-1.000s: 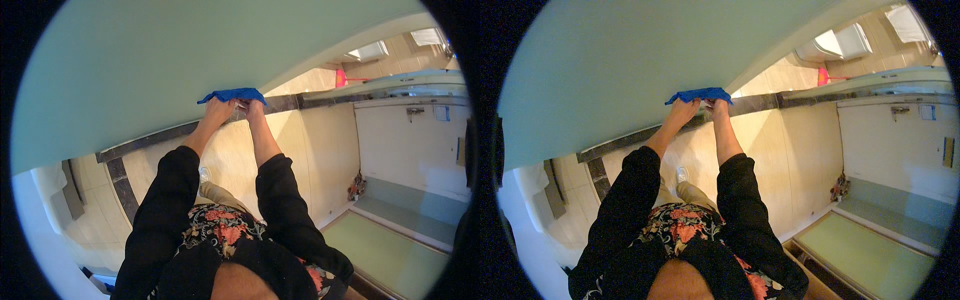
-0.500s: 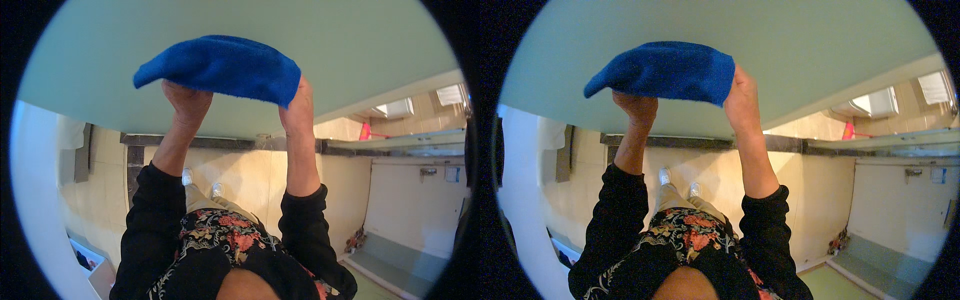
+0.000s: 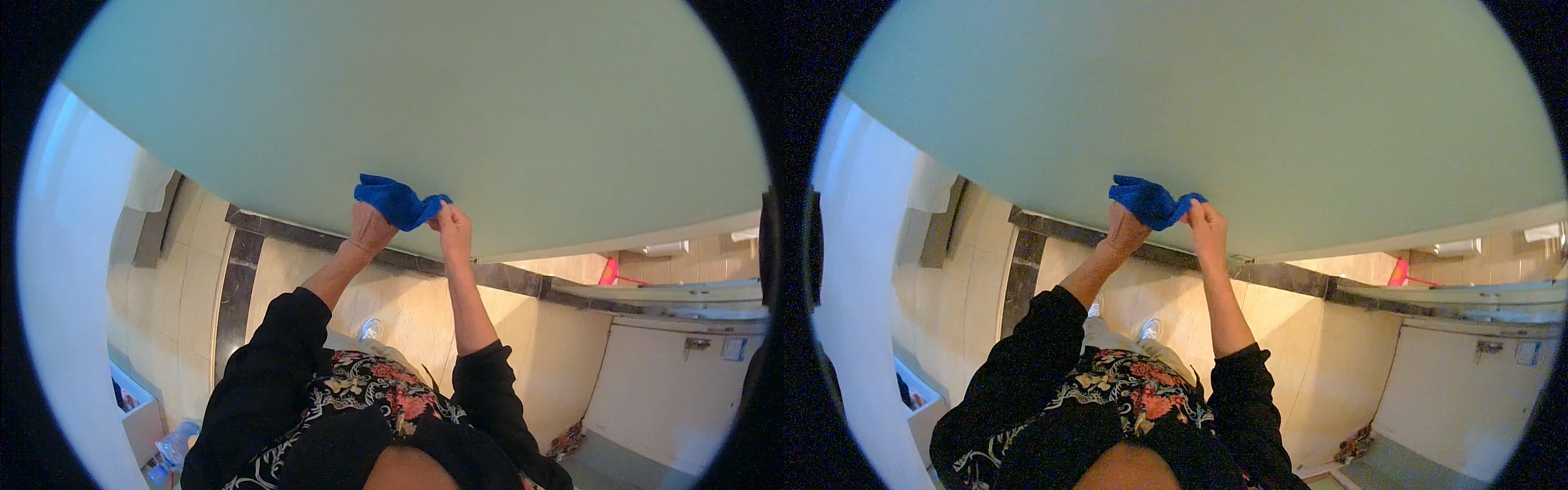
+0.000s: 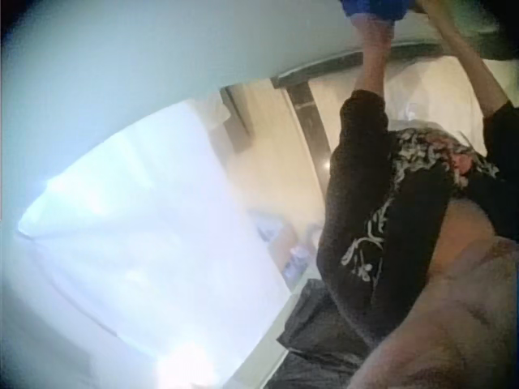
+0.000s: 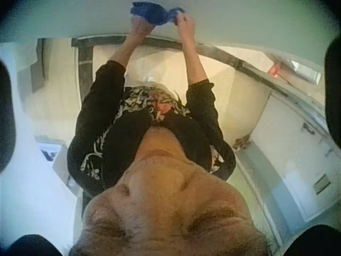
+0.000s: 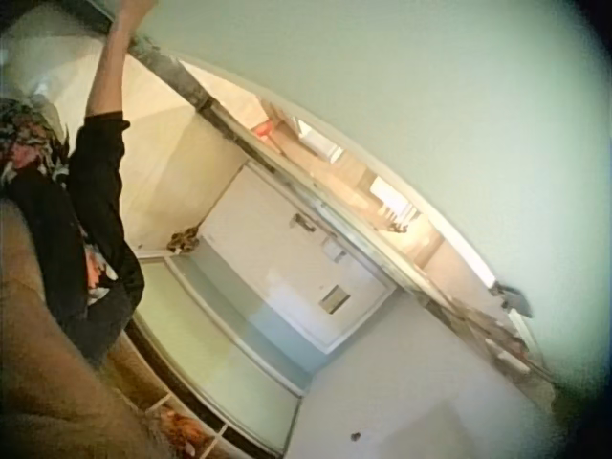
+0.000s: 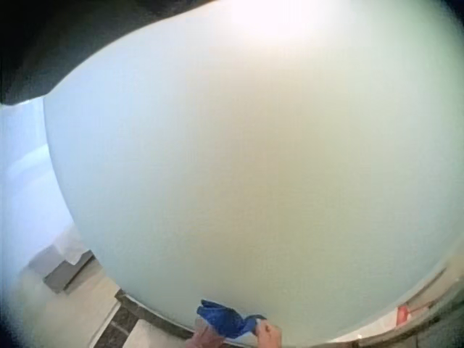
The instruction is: The person wipes a frosted glass door with a blue cloth, moving systematically from top to bottom and covering both sides of the door. They also wipe the door handle and surrounding frame.
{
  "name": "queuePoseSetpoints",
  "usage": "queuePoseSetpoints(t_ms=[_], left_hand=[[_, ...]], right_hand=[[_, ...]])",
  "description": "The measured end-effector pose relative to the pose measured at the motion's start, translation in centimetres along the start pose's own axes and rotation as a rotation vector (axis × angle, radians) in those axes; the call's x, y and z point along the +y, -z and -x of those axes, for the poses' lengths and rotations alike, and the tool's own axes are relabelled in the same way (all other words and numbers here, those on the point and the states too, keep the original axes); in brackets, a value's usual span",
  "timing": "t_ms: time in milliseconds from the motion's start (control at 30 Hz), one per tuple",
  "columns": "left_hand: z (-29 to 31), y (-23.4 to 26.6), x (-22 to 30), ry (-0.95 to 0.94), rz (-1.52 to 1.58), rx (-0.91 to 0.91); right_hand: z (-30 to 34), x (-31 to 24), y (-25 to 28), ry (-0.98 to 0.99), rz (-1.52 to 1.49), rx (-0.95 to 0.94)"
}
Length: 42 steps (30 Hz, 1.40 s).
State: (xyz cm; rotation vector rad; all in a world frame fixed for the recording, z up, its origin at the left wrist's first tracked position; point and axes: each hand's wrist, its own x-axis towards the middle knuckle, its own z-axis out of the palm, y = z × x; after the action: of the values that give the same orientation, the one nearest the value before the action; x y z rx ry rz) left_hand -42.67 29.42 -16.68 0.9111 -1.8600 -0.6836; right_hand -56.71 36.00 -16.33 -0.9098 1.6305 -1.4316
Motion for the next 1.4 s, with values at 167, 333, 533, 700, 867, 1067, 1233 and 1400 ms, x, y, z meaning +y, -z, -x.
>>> queuePoseSetpoints(t_ms=[167,333,533,700,867,1067,1233,1400], left_hand=[[-3.1,5.3,1.6,-0.06,-0.014,0.244],[-10.1,13.1,4.0,-0.199,0.187,0.544],[-9.5,16.7,0.5,-0.107,0.122,0.574],[-1.3,12.3,-9.5,0.114,-0.177,0.444],[2.8,9.3,-16.2,0.819,0.014,0.257],[-1.9,16.7,-13.0,0.341,-0.001,0.646],[-11.9,27.0,-4.3,-0.049,-0.003,0.962],[-15.0,29.1,-5.6,-0.318,-0.296,1.041]], right_hand=[[0.2,-5.8,-2.3,0.007,-0.252,-0.021],[0.4,-16.9,-9.8,0.465,-0.463,-0.204],[-0.2,-13.9,-14.3,0.552,-0.109,-0.14],[-0.2,-4.4,-16.8,0.289,0.121,-0.282],[-1.1,4.0,-18.4,0.193,0.188,-0.332],[-0.2,-4.9,-21.8,0.294,0.148,-0.236],[0.1,-16.3,-26.0,0.494,-0.293,-0.342],[-0.3,-17.8,-27.7,0.67,-0.26,-0.38]])
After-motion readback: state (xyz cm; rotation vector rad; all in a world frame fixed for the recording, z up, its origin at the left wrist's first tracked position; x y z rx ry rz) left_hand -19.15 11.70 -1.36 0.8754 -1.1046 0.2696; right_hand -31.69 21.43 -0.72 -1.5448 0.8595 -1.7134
